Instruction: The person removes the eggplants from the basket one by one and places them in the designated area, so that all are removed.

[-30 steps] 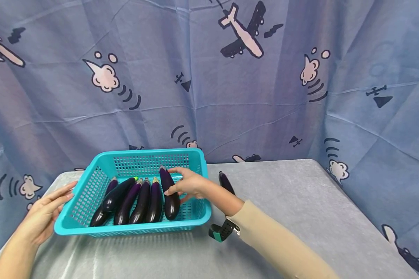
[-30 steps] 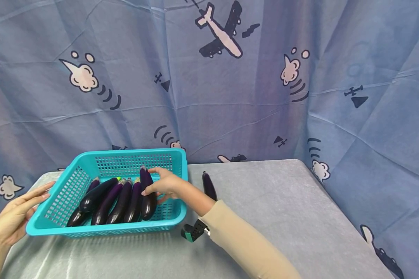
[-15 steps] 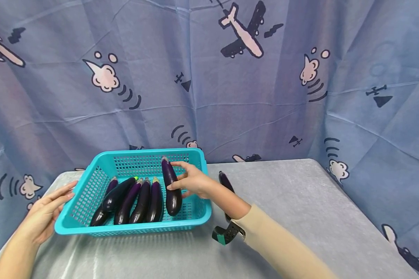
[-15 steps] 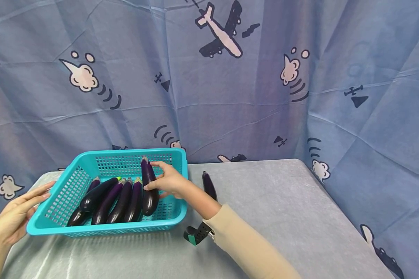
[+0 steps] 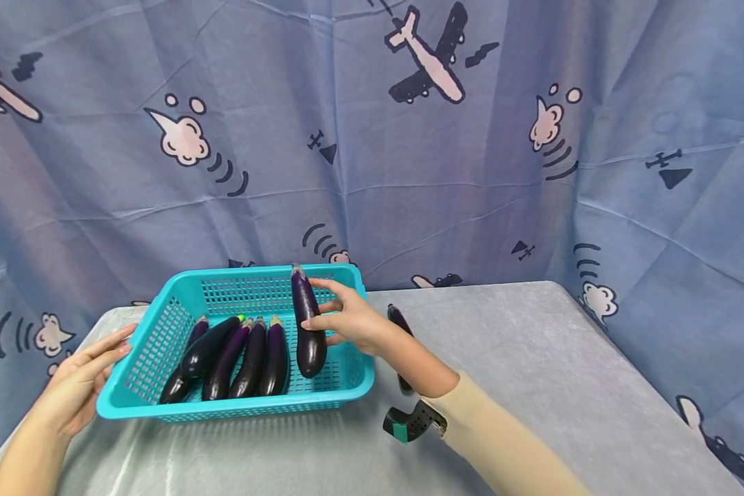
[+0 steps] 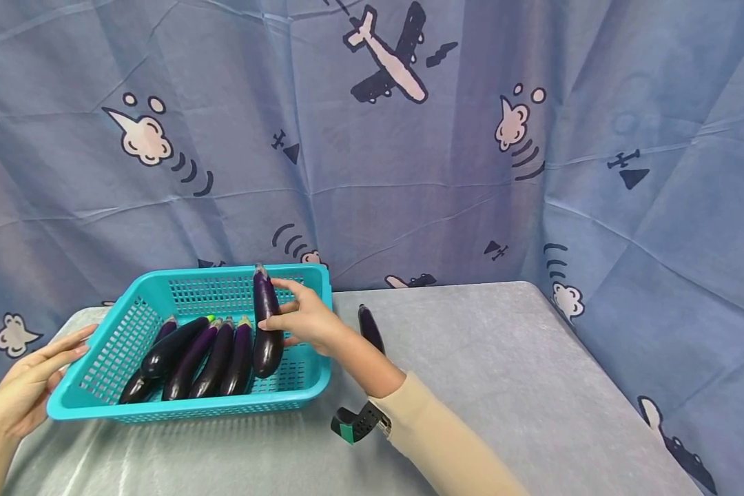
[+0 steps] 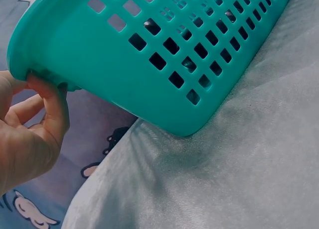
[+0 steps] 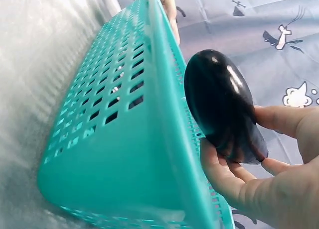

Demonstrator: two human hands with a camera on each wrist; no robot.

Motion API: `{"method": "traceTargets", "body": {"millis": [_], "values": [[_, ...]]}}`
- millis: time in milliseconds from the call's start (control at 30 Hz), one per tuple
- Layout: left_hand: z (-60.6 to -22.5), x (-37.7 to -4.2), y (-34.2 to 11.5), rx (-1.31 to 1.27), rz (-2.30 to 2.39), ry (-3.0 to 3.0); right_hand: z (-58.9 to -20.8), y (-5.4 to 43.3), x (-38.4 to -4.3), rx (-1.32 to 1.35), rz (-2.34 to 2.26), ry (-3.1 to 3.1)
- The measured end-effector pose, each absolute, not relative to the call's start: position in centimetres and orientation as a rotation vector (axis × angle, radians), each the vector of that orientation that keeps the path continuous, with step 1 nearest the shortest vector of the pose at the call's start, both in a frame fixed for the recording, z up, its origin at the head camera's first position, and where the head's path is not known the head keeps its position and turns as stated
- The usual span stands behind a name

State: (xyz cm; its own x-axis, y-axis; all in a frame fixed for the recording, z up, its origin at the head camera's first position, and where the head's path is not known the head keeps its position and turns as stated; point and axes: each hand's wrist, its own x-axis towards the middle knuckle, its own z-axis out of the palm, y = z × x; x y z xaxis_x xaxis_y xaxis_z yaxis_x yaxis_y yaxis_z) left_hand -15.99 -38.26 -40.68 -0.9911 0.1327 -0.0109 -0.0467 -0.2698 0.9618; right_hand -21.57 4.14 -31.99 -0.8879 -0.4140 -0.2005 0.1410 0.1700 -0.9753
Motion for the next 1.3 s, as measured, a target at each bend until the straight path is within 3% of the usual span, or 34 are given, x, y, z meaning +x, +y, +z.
{"method": "traceTargets", "body": {"millis": [1300], "values": [[-40.7, -16.0, -38.3, 0.094, 2.409, 1.844, -30.9, 10.2, -18.7, -0.345, -1.853, 2.085]]}}
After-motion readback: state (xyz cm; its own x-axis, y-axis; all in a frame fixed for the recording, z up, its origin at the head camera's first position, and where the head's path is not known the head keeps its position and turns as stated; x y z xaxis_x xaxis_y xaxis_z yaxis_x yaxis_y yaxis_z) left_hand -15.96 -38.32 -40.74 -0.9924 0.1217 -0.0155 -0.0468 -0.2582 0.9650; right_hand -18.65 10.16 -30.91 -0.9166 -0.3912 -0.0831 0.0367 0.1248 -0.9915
